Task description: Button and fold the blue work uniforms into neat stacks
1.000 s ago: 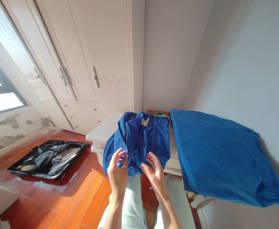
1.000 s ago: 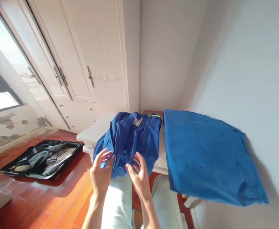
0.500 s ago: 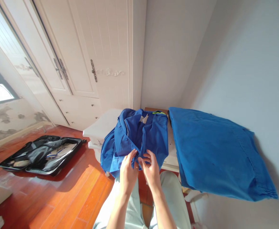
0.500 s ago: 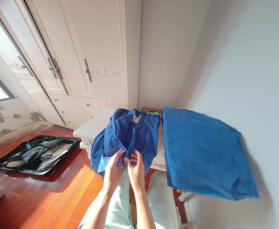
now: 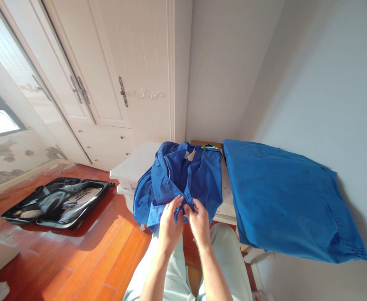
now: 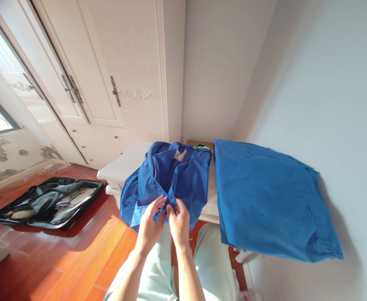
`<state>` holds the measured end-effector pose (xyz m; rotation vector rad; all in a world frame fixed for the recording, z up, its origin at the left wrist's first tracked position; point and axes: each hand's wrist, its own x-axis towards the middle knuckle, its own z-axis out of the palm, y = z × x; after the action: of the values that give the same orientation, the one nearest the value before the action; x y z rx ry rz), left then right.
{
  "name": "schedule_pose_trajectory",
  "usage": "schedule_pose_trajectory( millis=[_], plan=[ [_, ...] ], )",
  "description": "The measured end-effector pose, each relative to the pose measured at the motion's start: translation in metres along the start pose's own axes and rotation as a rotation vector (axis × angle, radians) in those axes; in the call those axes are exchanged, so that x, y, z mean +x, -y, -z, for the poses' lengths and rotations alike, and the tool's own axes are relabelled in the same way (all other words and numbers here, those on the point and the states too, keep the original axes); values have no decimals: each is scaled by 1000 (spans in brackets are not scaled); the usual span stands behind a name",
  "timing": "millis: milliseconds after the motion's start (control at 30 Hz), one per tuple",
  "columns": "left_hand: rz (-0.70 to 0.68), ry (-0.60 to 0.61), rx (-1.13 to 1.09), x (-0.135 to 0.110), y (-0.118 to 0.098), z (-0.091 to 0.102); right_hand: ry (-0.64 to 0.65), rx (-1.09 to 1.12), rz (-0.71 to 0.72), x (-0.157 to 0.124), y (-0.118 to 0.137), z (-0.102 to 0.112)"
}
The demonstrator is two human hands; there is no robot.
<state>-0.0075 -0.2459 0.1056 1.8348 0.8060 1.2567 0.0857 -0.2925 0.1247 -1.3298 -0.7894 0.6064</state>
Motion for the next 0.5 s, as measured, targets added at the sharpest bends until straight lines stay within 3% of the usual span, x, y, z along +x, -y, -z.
schedule_pose_trajectory(
  millis=[100,233,333,500],
  plan=[
    [-8,-10,-13,0,-5,2,-12,47,-70,5,-1,1],
    [80,-169,-92,-6,-14,8,-48,223,-169,8,-4,1],
    [297,-224,-265,-15,-19,11,-48,305,-207,6,-3,-1],
    [786,-5,-681,-17,-20,6,-20,291,-172,0,2,-2]
  ],
)
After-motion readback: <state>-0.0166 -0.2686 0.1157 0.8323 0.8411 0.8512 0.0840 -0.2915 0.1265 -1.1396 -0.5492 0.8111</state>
